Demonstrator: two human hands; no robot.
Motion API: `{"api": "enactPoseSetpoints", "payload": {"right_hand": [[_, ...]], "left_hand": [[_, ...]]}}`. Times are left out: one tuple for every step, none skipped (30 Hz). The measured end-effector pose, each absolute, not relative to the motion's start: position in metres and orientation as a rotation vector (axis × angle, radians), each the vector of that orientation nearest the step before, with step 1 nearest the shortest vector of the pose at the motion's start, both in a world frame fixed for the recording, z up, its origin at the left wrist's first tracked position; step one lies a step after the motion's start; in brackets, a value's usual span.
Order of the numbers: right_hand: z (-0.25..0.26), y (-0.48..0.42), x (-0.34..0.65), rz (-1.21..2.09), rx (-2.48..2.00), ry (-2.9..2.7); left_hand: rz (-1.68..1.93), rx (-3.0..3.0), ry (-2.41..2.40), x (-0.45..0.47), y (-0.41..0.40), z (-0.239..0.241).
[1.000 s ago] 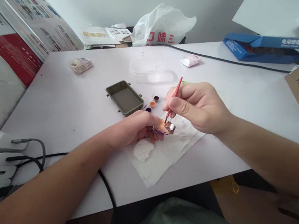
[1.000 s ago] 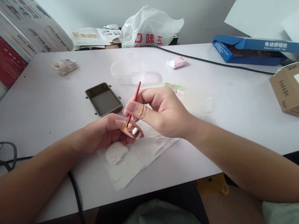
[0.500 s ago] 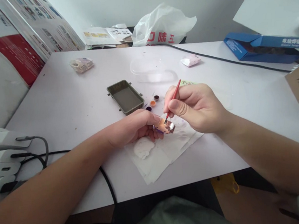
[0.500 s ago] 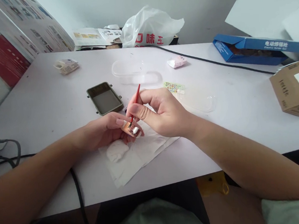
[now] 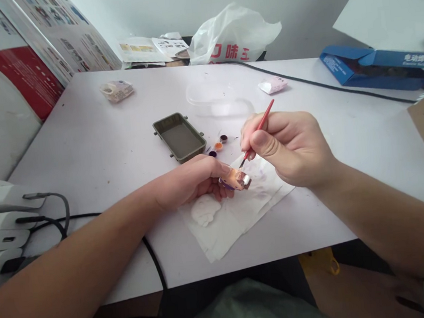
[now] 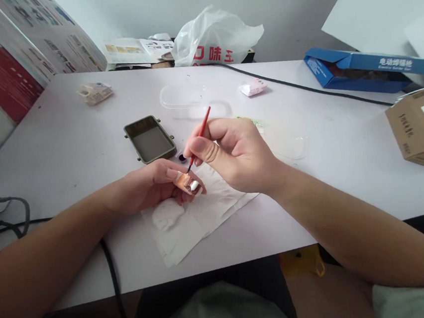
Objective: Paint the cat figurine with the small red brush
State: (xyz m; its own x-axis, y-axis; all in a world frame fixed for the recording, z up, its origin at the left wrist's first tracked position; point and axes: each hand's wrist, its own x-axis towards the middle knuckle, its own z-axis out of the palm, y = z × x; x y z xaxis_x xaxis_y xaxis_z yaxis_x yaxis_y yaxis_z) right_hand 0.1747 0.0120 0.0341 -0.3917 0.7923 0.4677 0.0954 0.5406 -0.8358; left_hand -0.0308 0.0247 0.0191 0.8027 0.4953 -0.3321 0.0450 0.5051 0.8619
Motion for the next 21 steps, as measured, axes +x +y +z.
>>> {"api": "enactPoseSetpoints", "payload": {"right_hand": [[0.0342, 0.0107, 0.1734, 0.936, -0.728, -1.816], [0.0342, 0.0096, 0.1721, 0.943, -0.728, -1.811], [0.0340, 0.0086, 0.1711, 0.944, -0.731, -1.816], [0.0336, 0.0080, 0.1704, 0.945, -0.740, -1.829], [0.0331, 0.0078, 0.1701, 0.949, -0.747, -1.847], [0.0325, 0.0080, 0.1702, 0.954, -0.752, -1.864], [0.0319, 0.0085, 0.1707, 0.959, -0.756, -1.879], [0.0313, 0.0093, 0.1716, 0.966, -0.755, -1.889], [0.0308, 0.0101, 0.1726, 0.971, -0.747, -1.896], [0.0303, 0.0109, 0.1737, 0.969, -0.738, -1.902], [0.0300, 0.0116, 0.1747, 0.963, -0.721, -1.909], [0.0298, 0.0122, 0.1756, 0.955, -0.701, -1.919], [0.0297, 0.0126, 0.1764, 0.948, -0.682, -1.929], [0.0297, 0.0128, 0.1769, 0.940, -0.665, -1.941], [0.0297, 0.0130, 0.1774, 0.929, -0.655, -1.950], [0.0297, 0.0131, 0.1777, 0.918, -0.652, -1.959], [0.0298, 0.0133, 0.1781, 0.906, -0.656, -1.966], [0.0298, 0.0135, 0.1785, 0.896, -0.666, -1.973], [0.0299, 0.0138, 0.1789, 0.885, -0.673, -1.980], [0.0299, 0.0142, 0.1793, 0.877, -0.674, -1.983], [0.0299, 0.0147, 0.1797, 0.875, -0.670, -1.979]], "left_hand": [[0.289, 1.020, 0.621, -0.0307, 0.0245, 0.0190], [0.291, 1.020, 0.631, -0.0305, 0.0244, 0.0186], [0.302, 1.020, 0.635, -0.0302, 0.0243, 0.0181], [0.315, 1.024, 0.635, -0.0300, 0.0242, 0.0174], [0.326, 1.032, 0.636, -0.0298, 0.0242, 0.0169], [0.333, 1.041, 0.635, -0.0296, 0.0243, 0.0164], [0.333, 1.050, 0.636, -0.0294, 0.0244, 0.0161], [0.330, 1.055, 0.636, -0.0292, 0.0246, 0.0160], [0.324, 1.058, 0.632, -0.0292, 0.0249, 0.0161], [0.317, 1.060, 0.628, -0.0291, 0.0251, 0.0165], [0.311, 1.063, 0.629, -0.0291, 0.0252, 0.0172], [0.307, 1.066, 0.629, -0.0291, 0.0252, 0.0180], [0.304, 1.066, 0.629, -0.0290, 0.0251, 0.0189], [0.299, 1.065, 0.632, -0.0289, 0.0250, 0.0198], [0.295, 1.062, 0.638, -0.0286, 0.0248, 0.0206], [0.294, 1.056, 0.645, -0.0283, 0.0246, 0.0214], [0.293, 1.051, 0.650, -0.0280, 0.0244, 0.0219], [0.288, 1.051, 0.659, -0.0276, 0.0243, 0.0222], [0.284, 1.053, 0.669, -0.0274, 0.0243, 0.0222], [0.281, 1.057, 0.674, -0.0272, 0.0243, 0.0221], [0.279, 1.062, 0.677, -0.0272, 0.0244, 0.0219]]}}
